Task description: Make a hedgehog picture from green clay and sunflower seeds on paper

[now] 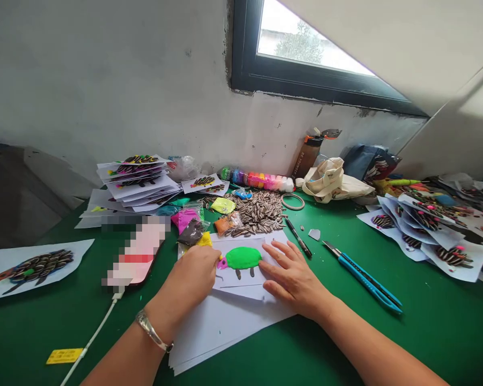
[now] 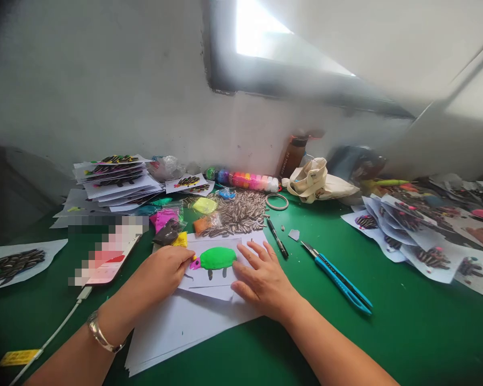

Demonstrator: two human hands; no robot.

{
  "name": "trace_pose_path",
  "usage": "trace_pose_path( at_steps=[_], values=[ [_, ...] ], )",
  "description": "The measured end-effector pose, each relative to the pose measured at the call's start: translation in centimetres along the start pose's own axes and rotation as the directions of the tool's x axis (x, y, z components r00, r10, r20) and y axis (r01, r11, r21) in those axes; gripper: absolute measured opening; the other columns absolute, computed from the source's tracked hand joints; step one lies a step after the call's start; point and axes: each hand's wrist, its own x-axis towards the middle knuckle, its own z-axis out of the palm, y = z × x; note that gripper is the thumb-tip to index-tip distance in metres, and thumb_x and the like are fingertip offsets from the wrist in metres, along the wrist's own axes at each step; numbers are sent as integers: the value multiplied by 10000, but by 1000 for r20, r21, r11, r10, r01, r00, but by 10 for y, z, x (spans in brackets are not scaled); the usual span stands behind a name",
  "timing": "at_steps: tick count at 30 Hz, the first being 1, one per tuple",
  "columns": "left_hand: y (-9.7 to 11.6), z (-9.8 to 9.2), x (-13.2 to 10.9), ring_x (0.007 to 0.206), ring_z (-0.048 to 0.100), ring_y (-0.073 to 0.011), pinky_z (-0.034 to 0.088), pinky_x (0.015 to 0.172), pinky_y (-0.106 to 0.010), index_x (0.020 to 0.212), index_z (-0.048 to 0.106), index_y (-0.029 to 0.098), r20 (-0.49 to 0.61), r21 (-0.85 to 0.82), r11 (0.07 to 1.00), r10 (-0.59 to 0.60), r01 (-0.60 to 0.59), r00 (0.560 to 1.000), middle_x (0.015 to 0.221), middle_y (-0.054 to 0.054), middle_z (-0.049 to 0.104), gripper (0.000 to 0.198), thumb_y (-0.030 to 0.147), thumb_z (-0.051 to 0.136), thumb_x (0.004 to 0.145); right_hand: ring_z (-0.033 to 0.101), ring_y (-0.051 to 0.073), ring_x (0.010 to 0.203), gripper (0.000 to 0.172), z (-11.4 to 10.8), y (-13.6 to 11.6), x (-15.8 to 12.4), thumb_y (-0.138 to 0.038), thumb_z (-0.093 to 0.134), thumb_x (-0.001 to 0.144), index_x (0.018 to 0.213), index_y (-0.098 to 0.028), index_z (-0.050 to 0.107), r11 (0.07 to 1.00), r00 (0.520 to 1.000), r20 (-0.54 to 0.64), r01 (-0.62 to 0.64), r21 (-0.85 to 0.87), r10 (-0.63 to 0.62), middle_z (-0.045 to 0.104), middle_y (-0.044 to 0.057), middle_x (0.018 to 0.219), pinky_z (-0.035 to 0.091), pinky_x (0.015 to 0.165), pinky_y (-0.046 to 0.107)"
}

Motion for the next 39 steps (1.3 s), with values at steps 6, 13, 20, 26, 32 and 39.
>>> trace_pose_path(
  at_steps=[6, 13, 20, 26, 32, 39],
  values=[
    [2, -1, -1, 973, 617, -231, 438, 842, -310, 963, 694, 207, 9, 8, 1000, -7, 7, 1000, 949, -91, 703, 316, 208, 379, 937, 360, 314, 1352, 324, 0, -1, 2, -453, 489, 934, 1170, -316, 664, 999, 1000, 8, -27, 32, 26, 467, 48, 1453, 237, 1109, 580],
    [1, -1, -1, 977, 608, -233, 430, 855, -315, 959, 692, 206, 13, -24, 1000, -12, 13, 1000, 949, -92, 702, 304, 210, 389, 933, 344, 340, 1359, 420, -2, 0, 3, -507, 482, 919, 1257, -299, 619, 999, 997, 59, -47, 18, 46, 368, 111, 1510, 245, 1093, 606],
    [2, -2, -2, 946, 619, -229, 439, 837, -310, 938, 695, 198, 2, -13, 1000, -13, 13, 1000, 936, -100, 699, 298, 209, 397, 934, 245, 339, 1410, 517, -2, -4, 7, -526, 448, 929, 1404, -323, 464, 999, 998, 21, -51, 14, 51, 229, 105, 1569, 229, 1107, 597],
    [2, -1, -2, 987, 605, -233, 432, 872, -320, 965, 695, 196, 8, -7, 1000, -11, 11, 1000, 955, -102, 698, 309, 169, 390, 925, 182, 378, 1426, 493, -4, -27, 23, -585, 433, 916, 1329, -341, 544, 998, 992, 109, 65, 26, -67, 245, 80, 1567, 131, 1109, 657],
    [1, 1, -2, 998, 600, -235, 428, 882, -324, 1013, 690, 196, 9, -5, 1000, -2, 2, 1000, 970, -104, 695, 316, 167, 389, 924, 170, 361, 1433, 499, -1, -25, 22, -556, 432, 928, 1353, -311, 524, 998, 995, 91, 48, 30, -51, 247, 104, 1565, 143, 1115, 644],
    [3, -1, -2, 984, 606, -234, 434, 876, -323, 989, 695, 197, 16, -11, 1000, -15, 15, 1000, 935, -102, 701, 318, 163, 388, 916, 215, 355, 1419, 446, -1, -24, 21, -534, 429, 937, 1282, -301, 589, 999, 995, 96, 24, 36, -27, 336, 88, 1530, 146, 1116, 642]
  ],
)
